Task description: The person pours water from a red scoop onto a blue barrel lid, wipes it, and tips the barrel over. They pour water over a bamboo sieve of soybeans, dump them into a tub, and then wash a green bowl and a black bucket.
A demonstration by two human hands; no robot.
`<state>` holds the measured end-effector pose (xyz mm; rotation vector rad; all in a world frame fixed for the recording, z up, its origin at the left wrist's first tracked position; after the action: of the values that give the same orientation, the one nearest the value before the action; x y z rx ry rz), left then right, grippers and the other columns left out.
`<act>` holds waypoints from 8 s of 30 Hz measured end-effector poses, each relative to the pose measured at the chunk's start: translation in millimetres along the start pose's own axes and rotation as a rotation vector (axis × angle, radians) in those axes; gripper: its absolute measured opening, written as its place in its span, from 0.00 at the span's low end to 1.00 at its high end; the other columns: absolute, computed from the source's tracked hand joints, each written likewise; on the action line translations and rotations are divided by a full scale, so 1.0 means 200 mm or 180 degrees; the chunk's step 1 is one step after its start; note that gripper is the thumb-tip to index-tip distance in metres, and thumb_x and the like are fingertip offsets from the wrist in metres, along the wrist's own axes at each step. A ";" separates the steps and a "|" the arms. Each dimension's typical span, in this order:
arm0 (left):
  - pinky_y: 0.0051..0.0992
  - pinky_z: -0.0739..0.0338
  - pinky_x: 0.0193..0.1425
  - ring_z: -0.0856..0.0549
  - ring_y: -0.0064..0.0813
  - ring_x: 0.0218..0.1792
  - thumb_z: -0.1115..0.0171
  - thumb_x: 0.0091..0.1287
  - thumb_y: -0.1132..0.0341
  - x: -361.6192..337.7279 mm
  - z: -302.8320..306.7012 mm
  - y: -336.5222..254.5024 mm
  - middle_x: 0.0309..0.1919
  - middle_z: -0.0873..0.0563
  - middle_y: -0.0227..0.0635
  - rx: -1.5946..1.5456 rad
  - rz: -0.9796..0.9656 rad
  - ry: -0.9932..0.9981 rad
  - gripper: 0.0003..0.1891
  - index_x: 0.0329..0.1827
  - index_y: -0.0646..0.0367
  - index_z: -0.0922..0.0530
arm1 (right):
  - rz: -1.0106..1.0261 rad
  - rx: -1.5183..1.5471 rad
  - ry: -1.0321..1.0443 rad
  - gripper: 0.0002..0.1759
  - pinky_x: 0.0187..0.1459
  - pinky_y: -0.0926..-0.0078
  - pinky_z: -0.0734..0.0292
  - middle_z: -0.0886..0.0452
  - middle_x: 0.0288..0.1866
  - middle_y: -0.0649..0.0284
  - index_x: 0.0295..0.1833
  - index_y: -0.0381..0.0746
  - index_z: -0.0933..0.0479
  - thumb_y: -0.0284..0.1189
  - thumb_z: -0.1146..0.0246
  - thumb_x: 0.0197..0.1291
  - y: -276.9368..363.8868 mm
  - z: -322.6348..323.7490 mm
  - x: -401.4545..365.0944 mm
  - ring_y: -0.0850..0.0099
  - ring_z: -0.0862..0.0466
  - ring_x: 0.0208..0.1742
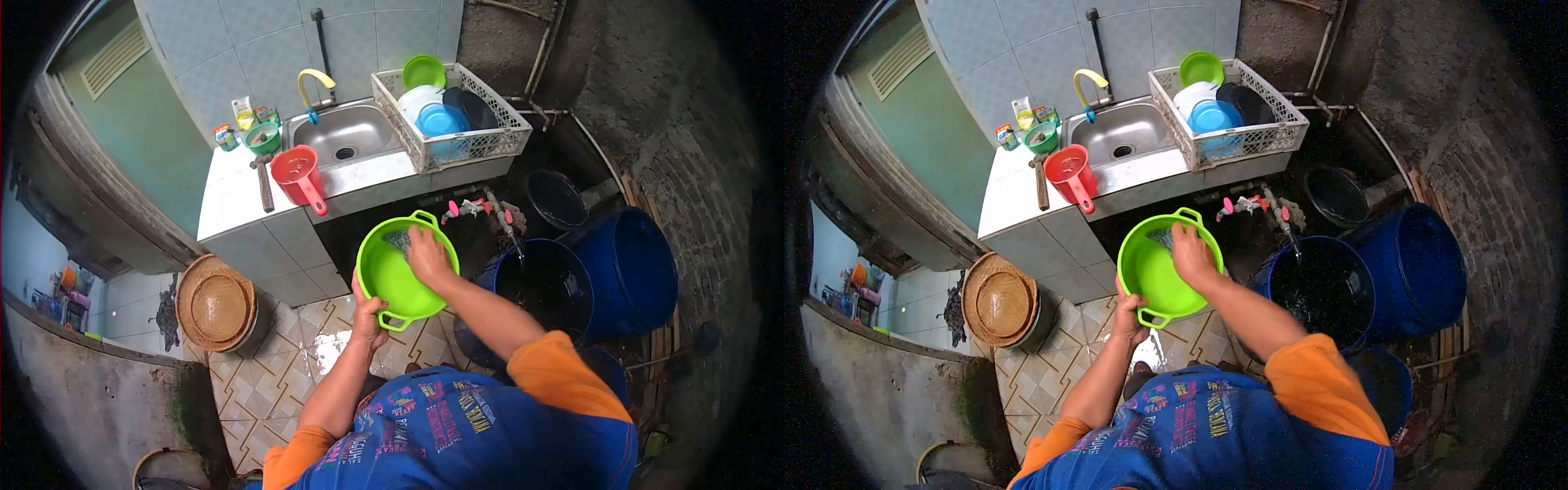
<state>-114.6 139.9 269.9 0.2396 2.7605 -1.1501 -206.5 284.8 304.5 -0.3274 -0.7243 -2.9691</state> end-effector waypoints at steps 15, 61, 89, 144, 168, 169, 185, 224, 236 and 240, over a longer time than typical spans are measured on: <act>0.43 0.21 0.52 0.21 0.39 0.46 0.50 0.45 0.74 0.03 -0.02 0.03 0.52 0.26 0.38 0.0217 -0.0309 0.0019 0.42 0.70 0.40 0.41 | -0.0245 0.3378 -0.0449 0.21 0.43 0.70 0.21 0.19 0.43 0.57 0.55 0.36 0.28 0.23 0.37 0.55 0.13 -0.03 0.02 0.68 0.17 0.41; 0.31 0.28 0.63 0.27 0.36 0.61 0.43 0.48 0.75 -0.01 0.00 -0.21 0.66 0.34 0.40 0.1141 -0.1720 -0.0265 0.48 0.77 0.54 0.49 | 0.1316 0.0483 0.2226 0.16 0.47 0.64 0.24 0.17 0.43 0.52 0.52 0.40 0.22 0.32 0.40 0.59 0.16 -0.04 -0.24 0.60 0.17 0.44; 0.36 0.28 0.66 0.28 0.38 0.64 0.45 0.52 0.75 -0.15 -0.02 -0.15 0.68 0.35 0.41 0.0391 -0.0925 -0.0234 0.44 0.77 0.48 0.49 | 0.1294 -0.0432 -0.0664 0.13 0.35 0.60 0.19 0.26 0.42 0.51 0.48 0.39 0.27 0.26 0.40 0.56 0.12 0.19 -0.05 0.52 0.20 0.41; 0.38 0.26 0.62 0.22 0.37 0.57 0.47 0.73 0.54 -0.11 0.16 -0.16 0.58 0.25 0.37 0.0064 -0.1022 -0.0262 0.24 0.68 0.47 0.39 | 0.1956 0.1285 0.2865 0.17 0.51 0.67 0.26 0.19 0.46 0.54 0.53 0.37 0.27 0.29 0.39 0.57 0.34 0.03 -0.36 0.60 0.19 0.49; 0.38 0.34 0.70 0.32 0.39 0.67 0.39 0.59 0.65 -0.17 -0.01 -0.20 0.68 0.36 0.42 0.0531 -0.1226 -0.0260 0.42 0.77 0.51 0.50 | 0.2825 -0.1491 -0.0901 0.13 0.45 0.65 0.28 0.21 0.42 0.62 0.44 0.45 0.21 0.32 0.41 0.51 0.18 0.10 -0.11 0.68 0.22 0.43; 0.36 0.35 0.70 0.32 0.38 0.66 0.39 0.56 0.67 -0.18 -0.05 -0.28 0.67 0.34 0.42 0.0529 -0.1297 -0.0254 0.44 0.77 0.54 0.49 | 0.2558 -0.1279 -0.0393 0.12 0.45 0.61 0.28 0.22 0.41 0.60 0.43 0.44 0.20 0.32 0.41 0.52 0.17 0.08 -0.14 0.64 0.23 0.45; 0.35 0.35 0.70 0.30 0.37 0.65 0.39 0.55 0.71 -0.15 -0.03 -0.37 0.67 0.34 0.42 0.1070 -0.1689 -0.0265 0.43 0.76 0.55 0.47 | 0.2261 0.0499 0.0854 0.11 0.48 0.65 0.23 0.23 0.41 0.55 0.43 0.36 0.22 0.27 0.43 0.55 0.18 0.11 -0.40 0.56 0.22 0.48; 0.45 0.47 0.77 0.33 0.45 0.70 0.46 0.70 0.60 -0.10 0.36 -0.26 0.75 0.42 0.43 0.3930 -0.1597 -0.0836 0.28 0.74 0.43 0.36 | 0.3226 -0.0685 0.2132 0.16 0.45 0.57 0.27 0.17 0.34 0.64 0.40 0.49 0.18 0.39 0.27 0.43 0.15 0.30 -0.24 0.58 0.19 0.46; 0.21 0.32 0.31 0.28 0.15 0.27 0.32 0.62 0.69 -0.05 0.00 -0.23 0.22 0.24 0.26 0.3296 -0.1344 -0.0274 0.11 0.26 0.61 0.26 | 0.2121 0.1177 -0.0357 0.19 0.55 0.60 0.33 0.26 0.50 0.58 0.49 0.46 0.23 0.38 0.31 0.53 0.19 0.37 -0.30 0.57 0.28 0.52; 0.19 0.33 0.31 0.29 0.14 0.27 0.37 0.67 0.69 0.00 0.14 -0.14 0.24 0.25 0.21 0.2486 -0.1013 -0.0241 0.08 0.30 0.58 0.25 | 0.2826 0.0601 -0.0315 0.18 0.57 0.57 0.34 0.26 0.49 0.58 0.51 0.46 0.24 0.40 0.34 0.56 0.26 0.38 -0.40 0.56 0.29 0.54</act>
<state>-117.9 100.9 270.6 -0.1763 2.1915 -2.2190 -108.1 274.8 376.6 -0.5942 -0.6334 -2.0475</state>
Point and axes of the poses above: each hand's wrist, its own x-axis towards the middle knuckle, its own z-axis out of the back of the hand, y = z × x, the point moved 4 cm from there along x, towards the middle knuckle
